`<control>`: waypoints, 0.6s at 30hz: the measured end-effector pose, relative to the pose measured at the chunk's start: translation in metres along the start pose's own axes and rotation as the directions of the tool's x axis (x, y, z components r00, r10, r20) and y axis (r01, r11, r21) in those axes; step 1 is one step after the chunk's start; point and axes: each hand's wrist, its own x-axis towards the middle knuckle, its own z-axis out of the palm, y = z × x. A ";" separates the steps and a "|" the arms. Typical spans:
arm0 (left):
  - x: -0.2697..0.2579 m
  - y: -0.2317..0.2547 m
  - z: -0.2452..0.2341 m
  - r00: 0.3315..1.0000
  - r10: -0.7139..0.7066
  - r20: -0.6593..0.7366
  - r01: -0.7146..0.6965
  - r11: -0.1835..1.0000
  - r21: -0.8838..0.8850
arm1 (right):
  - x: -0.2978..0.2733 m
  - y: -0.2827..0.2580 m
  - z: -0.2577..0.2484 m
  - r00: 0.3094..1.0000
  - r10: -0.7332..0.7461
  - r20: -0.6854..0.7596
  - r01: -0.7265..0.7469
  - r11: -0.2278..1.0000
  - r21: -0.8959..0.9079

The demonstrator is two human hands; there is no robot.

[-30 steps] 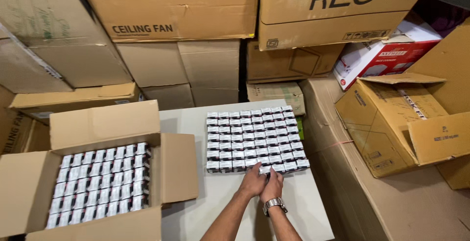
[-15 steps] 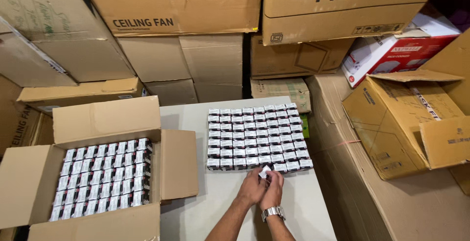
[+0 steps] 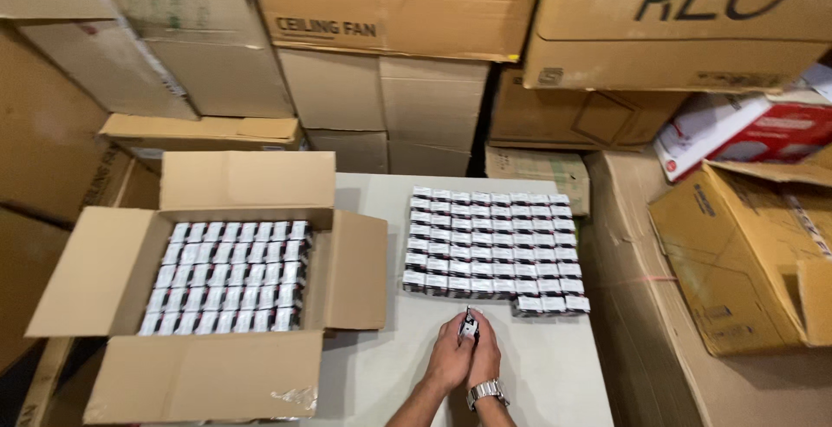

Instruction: The person picks up small white and black boxes from a grid on a table and places them into a larger cardboard shipping box.

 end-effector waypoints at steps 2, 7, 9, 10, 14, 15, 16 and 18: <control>-0.018 0.015 -0.024 0.999 -0.027 -0.038 0.025 0.998 -0.054 | -0.008 0.000 0.011 0.993 -0.098 0.066 0.105 0.987 -0.120; -0.038 0.022 -0.091 0.974 -0.061 -0.217 0.012 0.975 -0.220 | -0.038 -0.029 0.057 0.926 -0.279 0.255 0.353 0.880 -0.318; -0.036 0.022 -0.118 0.937 -0.018 -0.350 -0.051 0.981 -0.187 | -0.053 -0.054 0.078 0.873 -0.358 0.330 0.458 0.834 -0.309; -0.038 0.025 -0.135 0.931 -0.024 -0.365 -0.051 0.980 -0.193 | -0.060 -0.068 0.090 0.866 -0.360 0.347 0.467 0.829 -0.307; -0.045 0.042 -0.202 0.857 0.009 -0.516 -0.140 0.967 -0.215 | -0.078 -0.114 0.141 0.716 -0.512 0.474 0.654 0.729 -0.201; -0.046 0.047 -0.219 0.849 -0.016 -0.529 -0.137 0.958 -0.250 | -0.079 -0.123 0.155 0.686 -0.542 0.486 0.681 0.714 -0.165; -0.040 0.044 -0.234 0.842 -0.019 -0.540 -0.140 0.958 -0.252 | -0.079 -0.130 0.170 0.677 -0.544 0.496 0.687 0.709 -0.159; -0.028 0.038 -0.262 0.858 0.005 -0.513 -0.167 0.948 -0.270 | -0.079 -0.144 0.198 0.746 -0.460 0.481 0.632 0.718 -0.293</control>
